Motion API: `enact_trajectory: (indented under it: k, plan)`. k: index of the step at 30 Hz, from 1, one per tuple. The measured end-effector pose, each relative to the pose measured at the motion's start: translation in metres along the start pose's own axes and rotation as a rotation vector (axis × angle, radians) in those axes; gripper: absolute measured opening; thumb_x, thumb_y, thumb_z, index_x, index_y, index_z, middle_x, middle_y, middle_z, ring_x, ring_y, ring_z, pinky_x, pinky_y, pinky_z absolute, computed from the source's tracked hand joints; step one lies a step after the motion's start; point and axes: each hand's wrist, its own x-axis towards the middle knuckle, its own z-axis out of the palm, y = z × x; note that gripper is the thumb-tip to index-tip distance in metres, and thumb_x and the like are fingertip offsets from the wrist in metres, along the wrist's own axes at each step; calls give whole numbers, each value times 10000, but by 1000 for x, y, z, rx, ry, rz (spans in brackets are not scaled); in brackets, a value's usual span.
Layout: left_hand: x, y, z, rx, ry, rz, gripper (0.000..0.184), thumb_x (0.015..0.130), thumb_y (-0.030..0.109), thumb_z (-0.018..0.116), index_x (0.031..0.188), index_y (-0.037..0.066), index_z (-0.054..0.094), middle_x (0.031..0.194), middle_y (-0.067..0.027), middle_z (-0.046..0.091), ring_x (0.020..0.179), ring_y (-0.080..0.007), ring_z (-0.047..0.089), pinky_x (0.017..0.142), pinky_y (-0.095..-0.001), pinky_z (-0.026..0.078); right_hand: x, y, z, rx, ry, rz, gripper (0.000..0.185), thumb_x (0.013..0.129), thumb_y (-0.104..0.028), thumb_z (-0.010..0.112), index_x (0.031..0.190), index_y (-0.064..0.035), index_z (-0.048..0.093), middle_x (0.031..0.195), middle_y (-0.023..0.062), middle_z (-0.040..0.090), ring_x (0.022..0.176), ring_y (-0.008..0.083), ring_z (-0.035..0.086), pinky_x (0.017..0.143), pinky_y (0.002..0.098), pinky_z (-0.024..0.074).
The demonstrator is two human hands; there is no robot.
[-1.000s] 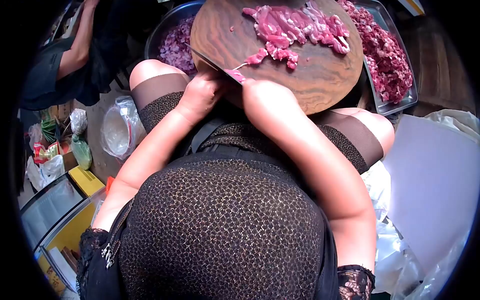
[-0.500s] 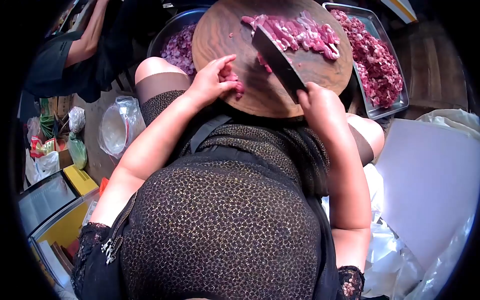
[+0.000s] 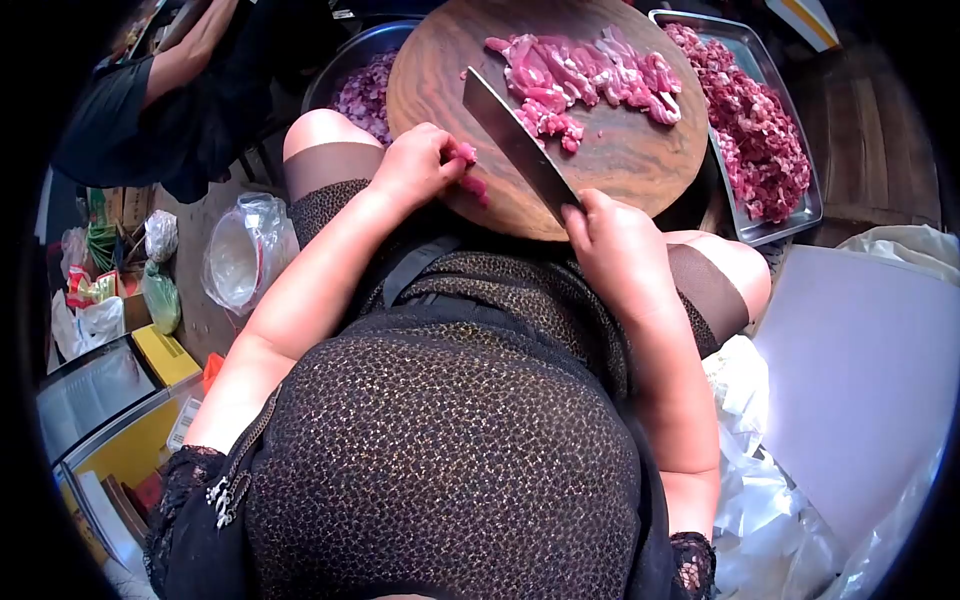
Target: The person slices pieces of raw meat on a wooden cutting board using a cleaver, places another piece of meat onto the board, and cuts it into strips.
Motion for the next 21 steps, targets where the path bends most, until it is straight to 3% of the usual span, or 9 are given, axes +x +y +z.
enact_trajectory:
  k: [1,2,3,5,9,16,21]
  plan:
    - [5,6,-2,29,-31,13,310,830,304,751,932,14,712,886,-136,701,850,-236,689,773,-319,543,2,-1,2,-14,3,-2,270,950,-260,547,936,-2,625,833,253,656,833,426,642,740,506,497]
    - [12,12,-5,-116,-182,-174,292,853,299,734,928,17,719,894,-139,711,832,-237,701,760,-326,537,3,1,4,12,11,0,275,954,-264,540,944,-1,622,829,256,655,833,429,641,740,508,496]
    - [15,14,-3,-117,-180,-174,292,853,299,734,928,17,719,894,-139,711,832,-237,701,760,-326,537,3,0,3,12,11,-1,275,954,-264,540,944,-1,622,829,256,655,833,429,641,740,508,496]
    - [16,16,1,-402,-58,-104,303,864,313,726,933,17,724,896,-155,715,814,-241,705,756,-338,531,1,-2,1,83,51,21,271,952,-258,543,934,1,621,823,255,654,826,431,641,737,511,495]
    - [17,-1,0,-41,-134,-143,305,853,316,730,980,39,724,910,-170,711,831,-281,700,765,-364,532,2,-1,3,66,66,11,266,951,-252,545,929,2,621,822,254,654,823,430,641,737,510,495]
    - [-7,2,3,-17,34,-88,262,826,282,724,985,75,743,915,-175,692,875,-323,679,791,-382,528,2,-10,16,-34,-80,-25,267,954,-244,522,884,1,599,792,252,654,795,428,649,732,527,507]
    - [4,-10,7,-47,-58,-77,277,851,305,694,1013,86,738,955,-181,695,890,-330,680,804,-390,528,10,-21,13,-116,-177,-32,238,954,-201,533,918,30,580,827,279,635,846,456,618,737,523,480]
